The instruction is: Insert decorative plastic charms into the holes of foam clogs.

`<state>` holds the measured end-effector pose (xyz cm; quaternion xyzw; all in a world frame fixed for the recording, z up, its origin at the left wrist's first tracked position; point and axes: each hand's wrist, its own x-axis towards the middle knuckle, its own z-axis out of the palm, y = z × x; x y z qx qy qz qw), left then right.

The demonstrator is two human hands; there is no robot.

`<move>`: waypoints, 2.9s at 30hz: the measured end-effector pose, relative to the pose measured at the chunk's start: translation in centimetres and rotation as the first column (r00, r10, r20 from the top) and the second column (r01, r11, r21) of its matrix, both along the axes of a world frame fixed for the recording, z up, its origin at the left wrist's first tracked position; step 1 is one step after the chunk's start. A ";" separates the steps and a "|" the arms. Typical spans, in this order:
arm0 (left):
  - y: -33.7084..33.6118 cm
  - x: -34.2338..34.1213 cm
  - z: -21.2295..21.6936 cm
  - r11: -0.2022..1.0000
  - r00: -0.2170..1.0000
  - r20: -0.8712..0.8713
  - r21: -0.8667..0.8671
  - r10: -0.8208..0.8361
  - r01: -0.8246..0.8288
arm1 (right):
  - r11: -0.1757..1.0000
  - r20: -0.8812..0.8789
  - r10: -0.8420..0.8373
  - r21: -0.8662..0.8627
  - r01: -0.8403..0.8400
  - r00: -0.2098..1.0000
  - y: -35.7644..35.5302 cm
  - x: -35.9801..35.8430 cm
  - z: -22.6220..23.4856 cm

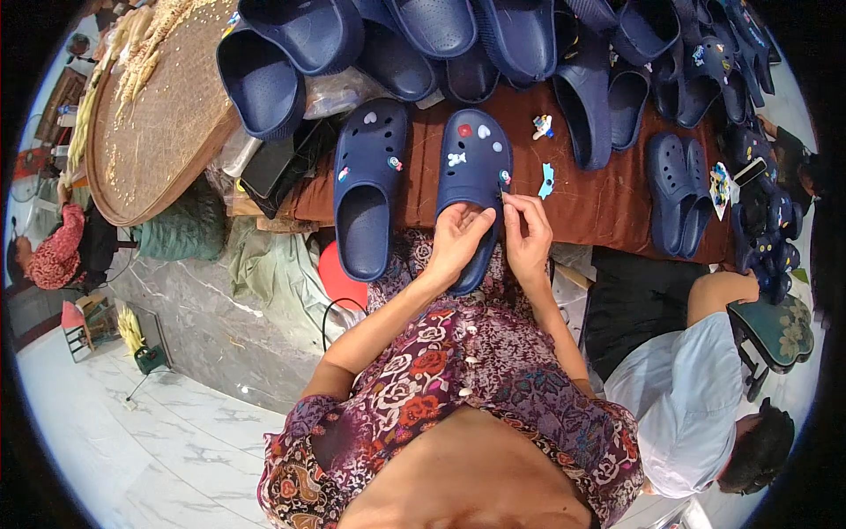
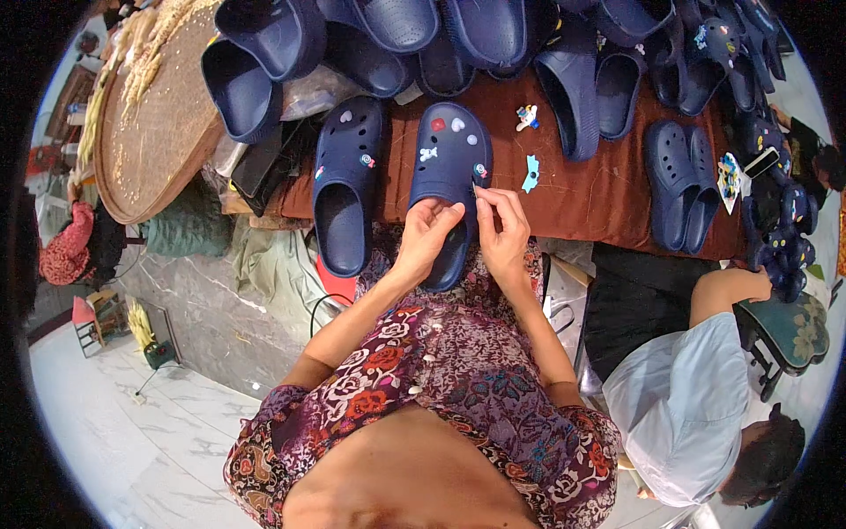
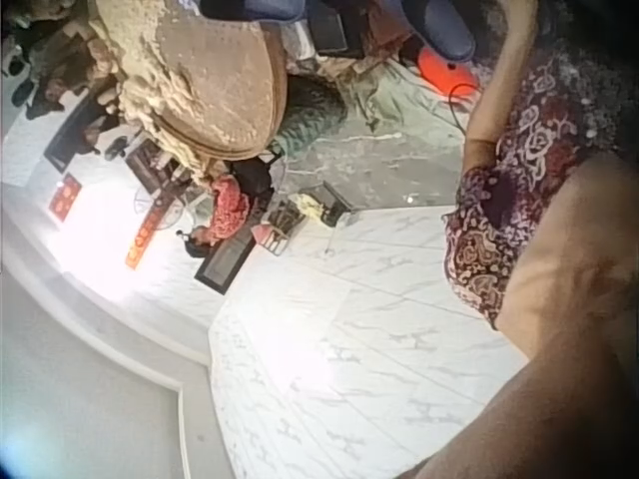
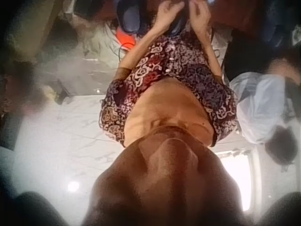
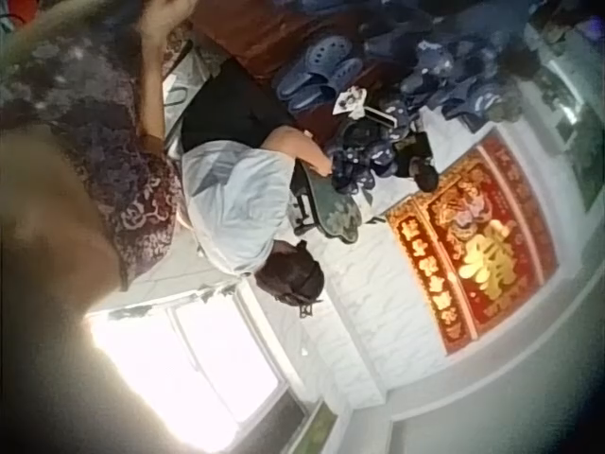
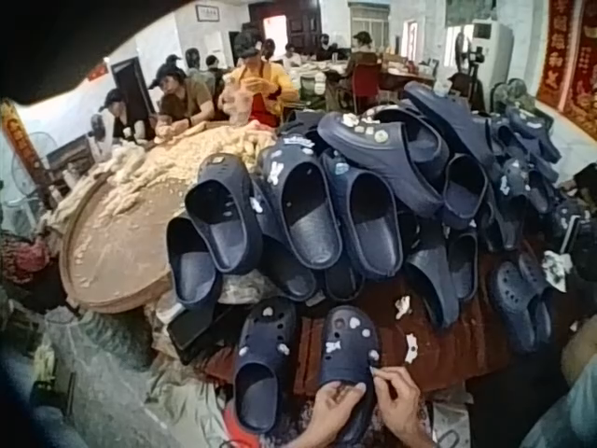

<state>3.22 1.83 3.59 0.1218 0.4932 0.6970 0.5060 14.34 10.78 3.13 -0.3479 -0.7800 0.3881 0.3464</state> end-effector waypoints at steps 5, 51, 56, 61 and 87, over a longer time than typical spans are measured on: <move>0.3 0.1 -0.2 1.000 1.000 -0.002 0.022 0.012 -0.012 | 0.980 -0.084 -0.004 -0.197 -0.012 0.996 1.5 -0.2 -0.4; -4.2 -1.0 1.4 0.995 0.990 -0.133 -0.096 -0.041 0.028 | 0.989 -0.067 -0.011 -0.148 0.001 0.998 2.4 -1.3 0.6; -5.1 -2.4 0.9 0.973 0.861 -0.472 -0.027 0.191 -0.230 | 0.996 0.072 0.033 0.075 -0.039 0.997 1.5 -2.4 0.7; -3.8 -3.7 -0.2 0.972 0.689 -0.718 -0.078 0.098 -0.220 | 0.998 -0.010 -0.001 -0.057 0.001 1.000 3.0 -1.4 0.1; -2.1 -4.6 0.4 0.986 0.754 -0.653 -0.066 0.071 -0.151 | 0.919 0.348 -0.005 0.371 -0.133 0.937 10.7 -3.2 -3.3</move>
